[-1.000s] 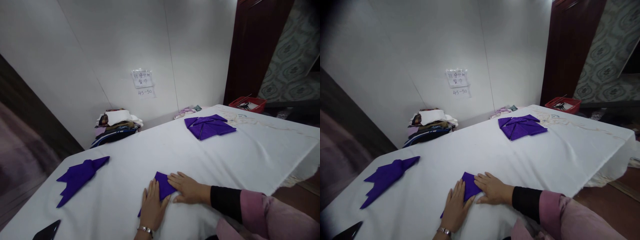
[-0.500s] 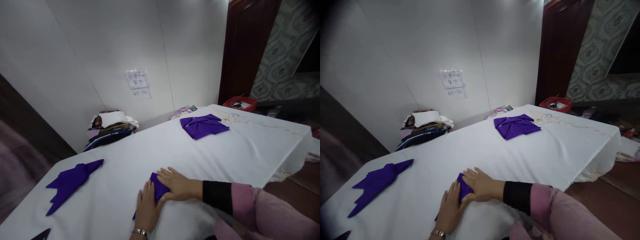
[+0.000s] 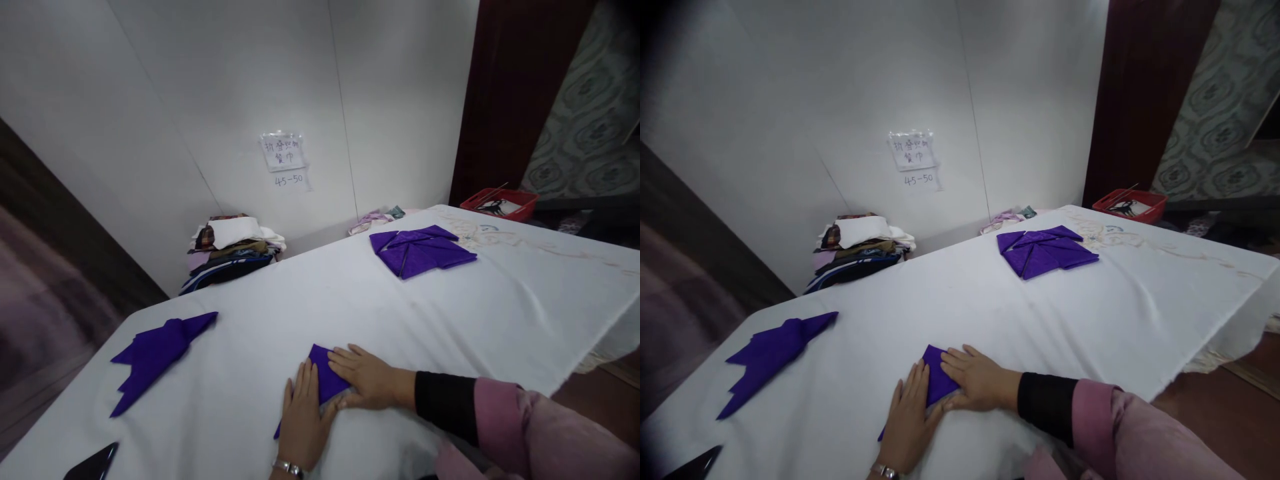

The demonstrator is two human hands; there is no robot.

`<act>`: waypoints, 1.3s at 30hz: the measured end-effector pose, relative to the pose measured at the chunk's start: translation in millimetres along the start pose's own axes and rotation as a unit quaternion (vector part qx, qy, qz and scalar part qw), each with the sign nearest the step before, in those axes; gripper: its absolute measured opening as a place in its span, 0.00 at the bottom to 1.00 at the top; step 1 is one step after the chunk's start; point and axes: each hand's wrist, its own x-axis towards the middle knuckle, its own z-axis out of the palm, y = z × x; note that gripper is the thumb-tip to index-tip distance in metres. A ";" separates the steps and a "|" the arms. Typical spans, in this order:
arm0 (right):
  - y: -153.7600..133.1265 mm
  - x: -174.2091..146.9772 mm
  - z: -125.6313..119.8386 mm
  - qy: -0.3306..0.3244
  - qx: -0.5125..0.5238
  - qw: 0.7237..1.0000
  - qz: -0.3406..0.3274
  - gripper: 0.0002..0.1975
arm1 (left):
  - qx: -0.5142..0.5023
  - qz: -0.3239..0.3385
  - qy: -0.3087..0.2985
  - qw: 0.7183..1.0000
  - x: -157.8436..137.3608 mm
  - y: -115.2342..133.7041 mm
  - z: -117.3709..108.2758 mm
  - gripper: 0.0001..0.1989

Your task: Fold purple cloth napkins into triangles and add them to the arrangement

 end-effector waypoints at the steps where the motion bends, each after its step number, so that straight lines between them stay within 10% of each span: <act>1: 0.8 -3.1 -1.1 -0.001 0.000 1.000 0.005 0.42 | -0.001 0.002 0.008 1.000 -0.2 -0.1 1.1 0.37; 12: -0.5 -39.9 -23.9 -0.017 -0.054 0.996 0.076 0.41 | -0.019 -0.012 -0.022 0.999 1.3 9.9 -13.9 0.37; 19: -29.3 17.9 -17.1 0.000 -0.081 0.997 0.008 0.46 | -0.053 -0.025 -0.053 0.997 -2.3 20.2 -29.3 0.36; 29: 2.3 36.2 19.2 0.004 -0.098 0.995 0.016 0.44 | -0.078 -0.026 -0.032 0.996 -6.8 24.4 -22.8 0.40; 39: 5.9 32.9 22.4 0.012 -0.134 0.991 -0.005 0.41 | -0.043 -0.120 -0.047 0.991 -76.1 -16.5 -44.5 0.36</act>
